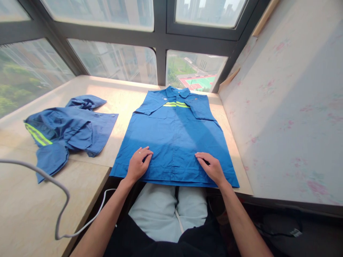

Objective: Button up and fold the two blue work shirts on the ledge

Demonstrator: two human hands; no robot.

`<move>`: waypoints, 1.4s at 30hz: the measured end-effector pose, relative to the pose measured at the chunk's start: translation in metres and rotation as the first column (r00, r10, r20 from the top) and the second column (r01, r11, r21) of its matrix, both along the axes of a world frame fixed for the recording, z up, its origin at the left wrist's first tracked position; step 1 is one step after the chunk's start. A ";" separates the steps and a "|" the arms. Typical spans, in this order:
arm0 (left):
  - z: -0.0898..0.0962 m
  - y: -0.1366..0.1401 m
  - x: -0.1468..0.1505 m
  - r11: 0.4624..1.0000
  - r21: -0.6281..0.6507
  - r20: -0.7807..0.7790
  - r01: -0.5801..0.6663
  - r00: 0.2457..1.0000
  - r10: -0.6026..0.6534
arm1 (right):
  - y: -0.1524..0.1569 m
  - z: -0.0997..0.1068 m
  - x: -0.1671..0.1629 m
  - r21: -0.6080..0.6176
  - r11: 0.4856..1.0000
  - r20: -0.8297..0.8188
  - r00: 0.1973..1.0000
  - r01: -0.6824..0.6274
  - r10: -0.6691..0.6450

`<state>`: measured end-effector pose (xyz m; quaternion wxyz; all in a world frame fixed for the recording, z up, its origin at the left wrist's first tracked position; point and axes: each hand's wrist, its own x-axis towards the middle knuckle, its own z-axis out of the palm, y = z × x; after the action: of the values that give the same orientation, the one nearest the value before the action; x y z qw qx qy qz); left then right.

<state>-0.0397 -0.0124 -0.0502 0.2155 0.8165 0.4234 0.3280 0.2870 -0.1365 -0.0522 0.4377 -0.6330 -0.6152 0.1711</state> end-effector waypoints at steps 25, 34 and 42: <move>0.001 -0.005 0.007 0.984 0.177 -0.111 -0.032 0.992 0.053 | 0.001 0.003 -0.005 0.021 0.999 -0.001 1.000 0.029 -0.029; 0.000 -0.005 0.007 0.982 0.186 -0.121 -0.029 0.991 0.052 | 0.001 0.003 -0.005 0.019 0.999 0.006 0.999 0.032 -0.032; 0.001 -0.006 0.007 0.983 0.181 -0.111 -0.026 0.993 0.047 | 0.000 0.002 -0.006 0.026 0.999 0.015 0.999 0.035 -0.036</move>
<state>-0.0325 -0.0186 -0.0496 0.1105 0.8422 0.4186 0.3213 0.2814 -0.1361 -0.0497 0.4440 -0.6394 -0.6095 0.1505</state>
